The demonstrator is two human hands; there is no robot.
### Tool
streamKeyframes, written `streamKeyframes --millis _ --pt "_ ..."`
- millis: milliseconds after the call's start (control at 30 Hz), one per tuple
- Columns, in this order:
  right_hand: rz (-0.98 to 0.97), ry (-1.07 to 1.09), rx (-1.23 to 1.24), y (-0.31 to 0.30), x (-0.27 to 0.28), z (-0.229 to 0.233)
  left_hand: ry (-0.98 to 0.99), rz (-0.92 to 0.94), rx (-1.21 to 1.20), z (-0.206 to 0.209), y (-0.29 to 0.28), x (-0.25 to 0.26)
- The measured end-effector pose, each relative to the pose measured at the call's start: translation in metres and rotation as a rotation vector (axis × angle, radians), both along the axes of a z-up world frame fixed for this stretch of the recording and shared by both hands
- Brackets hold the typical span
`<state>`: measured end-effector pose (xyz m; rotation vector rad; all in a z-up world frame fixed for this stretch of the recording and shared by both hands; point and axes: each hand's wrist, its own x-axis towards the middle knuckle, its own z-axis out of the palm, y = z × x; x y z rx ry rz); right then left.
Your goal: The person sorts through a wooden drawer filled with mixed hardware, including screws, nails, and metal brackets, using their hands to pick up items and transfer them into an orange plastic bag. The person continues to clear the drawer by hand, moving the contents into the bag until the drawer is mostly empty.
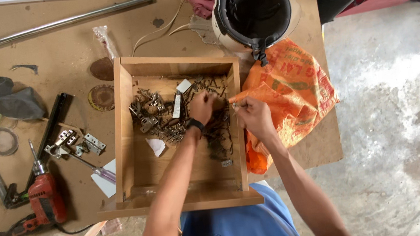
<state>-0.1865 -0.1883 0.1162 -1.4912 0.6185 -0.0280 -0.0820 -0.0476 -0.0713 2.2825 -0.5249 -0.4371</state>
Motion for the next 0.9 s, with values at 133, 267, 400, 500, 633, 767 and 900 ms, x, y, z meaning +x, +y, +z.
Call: streamKeyframes --millis 133,267,400,500,633,767,900 --pt "0.27 0.212 -0.777 0.015 0.025 -0.014 1.158 0.456 -0.874 0.057 0.001 0.01" --pt "0.427 0.143 -0.887 0.044 0.044 -0.008 1.234 0.604 -0.933 0.051 0.001 0.006" --pt "0.423 0.092 -0.889 0.06 0.039 0.033 1.301 0.469 -0.991 0.084 0.033 0.015" --pt "0.576 0.055 -1.002 0.053 0.031 0.001 1.089 0.574 -0.778 0.104 0.076 0.032" --pt "0.974 0.594 -1.129 0.079 0.019 -0.043 0.988 0.57 -0.945 0.191 0.156 0.042" --pt "0.999 0.477 -1.057 0.082 0.015 -0.158 0.817 0.777 -1.029 0.254 0.23 0.034" --pt "0.93 0.432 -1.091 0.086 0.008 -0.151 0.701 0.802 -1.056 0.183 0.34 0.027"
